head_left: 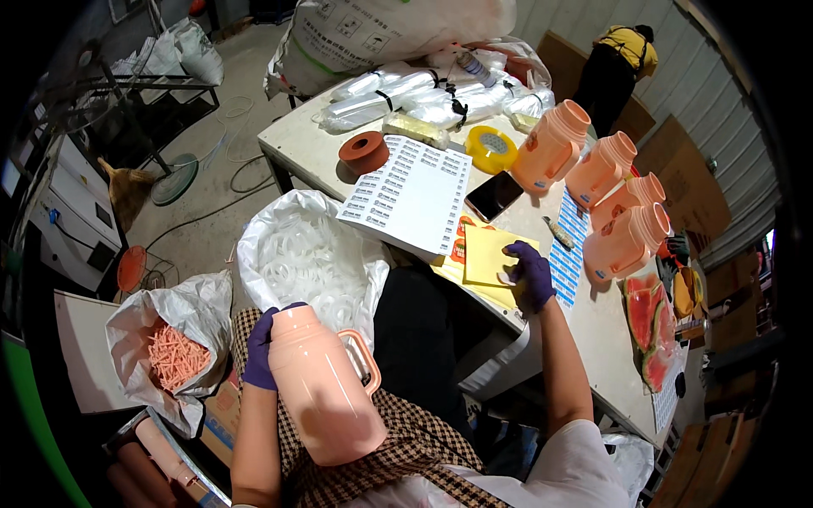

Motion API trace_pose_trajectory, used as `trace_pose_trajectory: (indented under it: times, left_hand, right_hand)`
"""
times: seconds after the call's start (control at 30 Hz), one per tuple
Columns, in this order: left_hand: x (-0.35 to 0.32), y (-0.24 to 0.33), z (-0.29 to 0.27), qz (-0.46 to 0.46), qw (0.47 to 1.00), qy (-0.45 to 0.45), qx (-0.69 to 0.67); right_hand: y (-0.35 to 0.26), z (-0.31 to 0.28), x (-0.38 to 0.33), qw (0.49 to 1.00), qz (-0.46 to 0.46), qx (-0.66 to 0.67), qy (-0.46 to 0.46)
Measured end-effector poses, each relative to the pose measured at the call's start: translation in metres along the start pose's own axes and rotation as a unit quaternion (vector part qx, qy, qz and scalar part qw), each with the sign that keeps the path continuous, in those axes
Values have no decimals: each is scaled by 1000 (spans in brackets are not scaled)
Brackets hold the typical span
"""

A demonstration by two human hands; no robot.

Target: The person takes a large orange jug from a pile, inserts a white ring into the top, and applies a sticker to the side of the jug before placing it down.

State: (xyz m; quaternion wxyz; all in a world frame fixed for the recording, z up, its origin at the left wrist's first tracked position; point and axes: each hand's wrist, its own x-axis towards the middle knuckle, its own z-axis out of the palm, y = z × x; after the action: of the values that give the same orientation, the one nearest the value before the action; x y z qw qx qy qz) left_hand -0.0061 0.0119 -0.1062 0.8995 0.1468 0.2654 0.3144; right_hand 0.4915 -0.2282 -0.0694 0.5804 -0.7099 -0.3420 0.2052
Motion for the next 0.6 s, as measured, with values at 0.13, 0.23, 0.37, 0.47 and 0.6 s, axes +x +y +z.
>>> trace_pose_trajectory:
  times: [0.13, 0.23, 0.37, 0.47, 0.6]
  left_hand:
    - [-5, 1, -2, -12, 992, -119, -38]
    - [5, -4, -27, -11, 989, -103, -103]
    - [10, -11, -32, -11, 987, -121, -100]
    - [3, -6, -36, -5, 993, -79, -93]
    - [4, -6, -16, 7, 996, -50, -69]
  right_hand:
    - [11, -40, 14, 934, 161, 278, -160]
    - [4, -33, 15, 984, 73, 139, -85]
    - [4, -28, 5, 998, 16, -16, -64]
    - [-9, -8, 5, 995, 32, -83, -47]
    - [4, -38, 20, 978, -40, -73, -190]
